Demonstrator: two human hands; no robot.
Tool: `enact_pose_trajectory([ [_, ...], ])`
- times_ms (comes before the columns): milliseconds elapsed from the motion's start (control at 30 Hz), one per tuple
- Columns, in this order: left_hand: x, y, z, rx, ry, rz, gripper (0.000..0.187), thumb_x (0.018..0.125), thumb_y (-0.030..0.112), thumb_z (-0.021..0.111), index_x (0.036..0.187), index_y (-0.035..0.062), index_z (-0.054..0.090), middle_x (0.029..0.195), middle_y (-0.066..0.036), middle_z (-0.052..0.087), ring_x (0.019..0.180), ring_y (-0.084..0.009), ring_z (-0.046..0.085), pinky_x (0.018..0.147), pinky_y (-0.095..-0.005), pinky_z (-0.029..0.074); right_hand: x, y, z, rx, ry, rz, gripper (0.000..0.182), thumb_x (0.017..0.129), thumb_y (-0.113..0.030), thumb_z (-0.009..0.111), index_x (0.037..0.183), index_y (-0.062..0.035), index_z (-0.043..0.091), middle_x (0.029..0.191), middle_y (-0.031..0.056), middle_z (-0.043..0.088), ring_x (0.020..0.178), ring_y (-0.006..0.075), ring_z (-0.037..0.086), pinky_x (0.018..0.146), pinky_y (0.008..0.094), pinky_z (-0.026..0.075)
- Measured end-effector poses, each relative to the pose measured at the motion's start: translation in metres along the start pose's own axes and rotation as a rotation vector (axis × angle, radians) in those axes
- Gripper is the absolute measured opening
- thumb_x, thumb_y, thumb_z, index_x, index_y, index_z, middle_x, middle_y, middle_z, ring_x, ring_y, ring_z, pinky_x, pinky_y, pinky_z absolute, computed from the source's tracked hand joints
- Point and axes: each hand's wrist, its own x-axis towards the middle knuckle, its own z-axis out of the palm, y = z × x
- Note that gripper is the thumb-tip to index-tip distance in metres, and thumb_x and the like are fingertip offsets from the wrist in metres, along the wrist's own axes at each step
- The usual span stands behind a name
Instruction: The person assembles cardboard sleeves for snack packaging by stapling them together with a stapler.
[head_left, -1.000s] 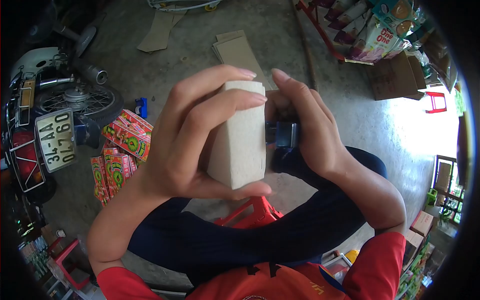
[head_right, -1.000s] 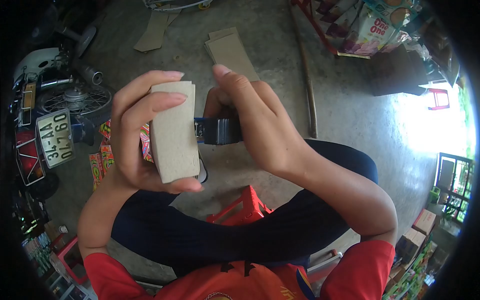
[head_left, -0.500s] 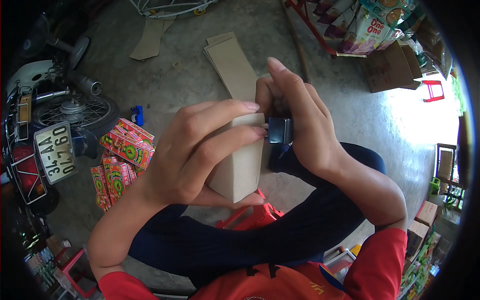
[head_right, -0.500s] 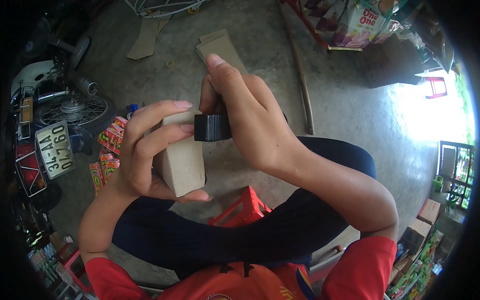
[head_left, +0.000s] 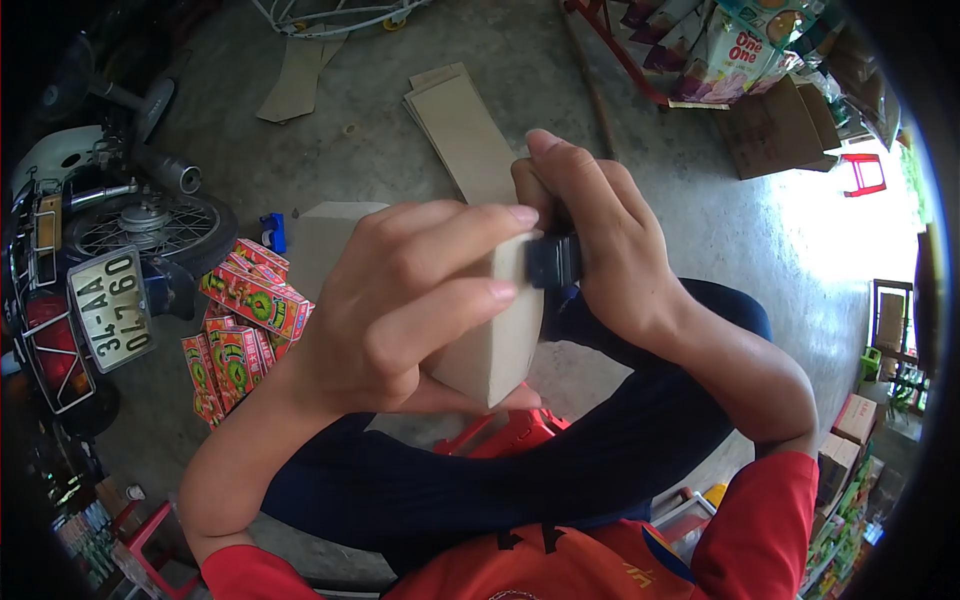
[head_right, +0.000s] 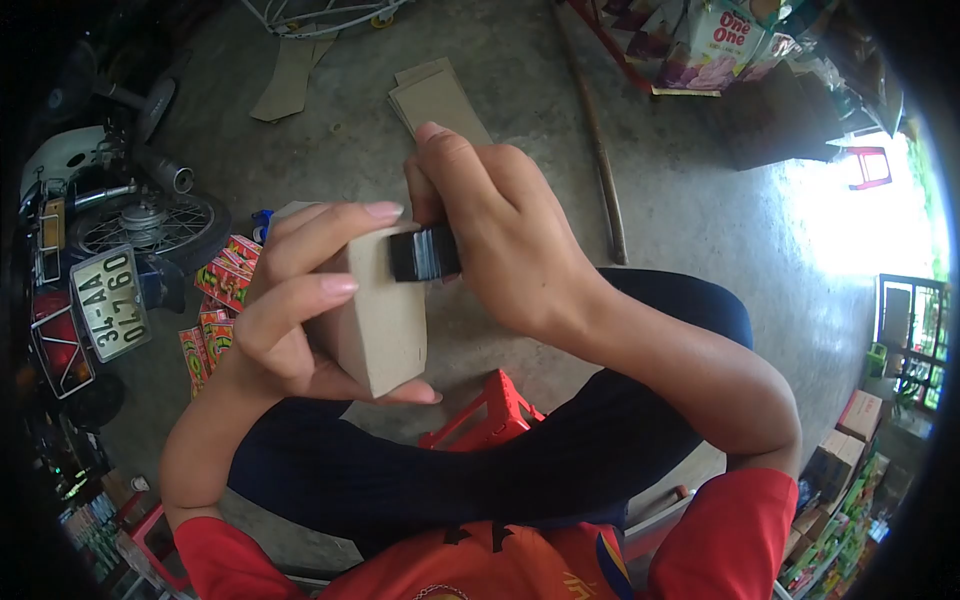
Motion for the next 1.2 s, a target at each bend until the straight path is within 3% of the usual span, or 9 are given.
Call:
enact_pose_trajectory([
  [167,-0.012,-0.022,-0.009,-0.027,0.077,-0.073,0.112,0.068,0.04,0.099,0.147,0.006,0.028,0.14,-0.034,0.052,0.121,-0.0417,0.063,0.101,-0.0507,0.053,0.007,0.006,-0.005,0.2,-0.128,0.169,0.078,0.104,-0.075,0.029,0.103,-0.0047,0.063,0.078,0.0,0.057,0.064,0.0101,0.05,0.058,0.0268,0.04],
  [333,-0.011,-0.021,-0.022,0.083,0.009,-0.151,0.124,0.063,0.03,0.103,0.155,0.0002,0.026,0.143,-0.031,0.052,0.13,-0.0393,0.06,0.116,-0.0555,0.043,0.0,-0.017,0.002,0.031,-0.167,0.125,0.032,0.088,-0.032,0.085,0.094,-0.0054,0.069,0.078,-0.0054,0.058,0.071,0.0046,0.052,0.063,0.0256,0.039],
  [467,-0.015,-0.023,-0.013,-0.042,0.039,-0.182,0.135,0.063,0.043,0.101,0.162,0.0006,0.019,0.155,-0.026,0.043,0.146,-0.0378,0.043,0.124,-0.0564,0.026,-0.002,-0.01,0.004,-0.03,-0.137,-0.055,0.02,0.09,-0.017,0.082,0.089,-0.0042,0.066,0.078,-0.0018,0.062,0.072,0.0097,0.056,0.067,0.0301,0.045],
  [567,-0.016,-0.025,-0.008,-0.434,0.223,-0.529,0.11,0.09,0.073,0.062,0.165,0.0054,0.02,0.163,-0.021,0.035,0.155,-0.0341,0.03,0.127,-0.0539,0.019,-0.007,-0.012,0.006,-0.346,-0.187,-0.357,0.021,0.088,-0.015,0.082,0.092,-0.0029,0.066,0.079,0.0072,0.065,0.072,0.0225,0.061,0.069,0.034,0.048],
  [600,-0.018,-0.028,-0.01,-0.6,0.272,-0.759,0.104,0.094,0.077,0.049,0.166,0.0069,0.02,0.164,-0.02,0.035,0.155,-0.0329,0.03,0.127,-0.0534,0.019,-0.009,-0.01,0.006,-0.456,-0.226,-0.395,0.023,0.081,-0.009,0.08,0.097,-0.0027,0.065,0.087,0.0135,0.065,0.08,0.0341,0.064,0.071,0.0389,0.051],
  [667,-0.014,-0.037,-0.023,-0.88,0.282,-1.173,0.096,0.101,0.081,0.013,0.166,0.0113,0.024,0.163,-0.015,0.04,0.153,-0.0281,0.034,0.125,-0.0519,0.022,-0.008,-0.001,0.006,-0.584,-0.336,-0.594,0.032,0.071,-0.007,0.077,0.1,-0.0053,0.064,0.09,0.0117,0.062,0.086,0.0327,0.066,0.071,0.0428,0.052],
  [767,-0.027,-0.056,-0.036,-1.319,0.259,-1.208,0.097,0.098,0.084,0.026,0.164,0.0137,0.03,0.157,-0.015,0.044,0.149,-0.0297,0.037,0.124,-0.0517,0.024,-0.016,0.0,0.017,-0.738,-0.48,-0.727,0.03,0.074,-0.01,0.074,0.102,-0.0074,0.064,0.088,0.0081,0.059,0.084,0.0277,0.066,0.072,0.0415,0.054],
  [933,-0.013,-0.047,-0.055,-1.303,0.652,-1.201,0.1,0.096,0.087,0.023,0.156,0.0101,0.046,0.15,-0.012,0.056,0.136,-0.0251,0.054,0.116,-0.0383,0.039,-0.027,0.02,0.033,-0.94,-0.736,-0.838,0.026,0.086,-0.016,0.065,0.11,-0.0092,0.063,0.092,0.0029,0.06,0.087,0.0214,0.066,0.074,0.0356,0.056],
  [1200,-0.022,-0.056,-0.057,-1.167,0.619,-0.998,0.101,0.098,0.085,0.022,0.153,0.0027,0.045,0.136,-0.018,0.062,0.117,-0.0294,0.067,0.1,-0.0497,0.056,-0.033,0.055,0.043,-0.955,-0.858,-0.747,0.027,0.085,-0.018,0.07,0.11,-0.0078,0.065,0.093,0.0039,0.062,0.089,0.0234,0.068,0.078,0.0392,0.056],
])
